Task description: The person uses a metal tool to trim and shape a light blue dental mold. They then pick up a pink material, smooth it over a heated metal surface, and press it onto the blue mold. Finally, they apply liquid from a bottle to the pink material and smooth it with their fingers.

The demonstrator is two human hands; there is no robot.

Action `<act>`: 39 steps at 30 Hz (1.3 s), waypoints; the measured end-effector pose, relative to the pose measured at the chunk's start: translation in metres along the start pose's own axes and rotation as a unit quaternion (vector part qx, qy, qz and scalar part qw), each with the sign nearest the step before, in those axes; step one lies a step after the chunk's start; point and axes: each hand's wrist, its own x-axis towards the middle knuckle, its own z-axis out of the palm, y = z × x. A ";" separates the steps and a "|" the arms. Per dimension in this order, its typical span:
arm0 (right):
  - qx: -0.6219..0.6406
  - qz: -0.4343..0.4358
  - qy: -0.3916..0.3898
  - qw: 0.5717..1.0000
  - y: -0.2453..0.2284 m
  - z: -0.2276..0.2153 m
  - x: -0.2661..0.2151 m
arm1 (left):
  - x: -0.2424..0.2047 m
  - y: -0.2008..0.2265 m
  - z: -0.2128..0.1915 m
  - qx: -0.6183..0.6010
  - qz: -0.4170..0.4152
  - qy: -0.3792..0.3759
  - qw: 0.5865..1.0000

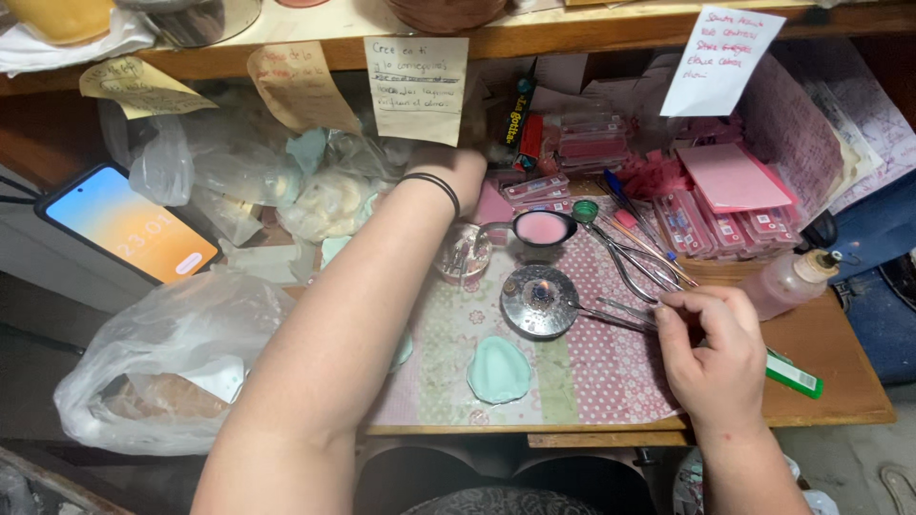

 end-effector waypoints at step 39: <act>0.686 0.292 -0.309 0.590 -0.084 0.028 -0.033 | -0.226 0.031 0.092 -0.479 0.231 0.278 0.800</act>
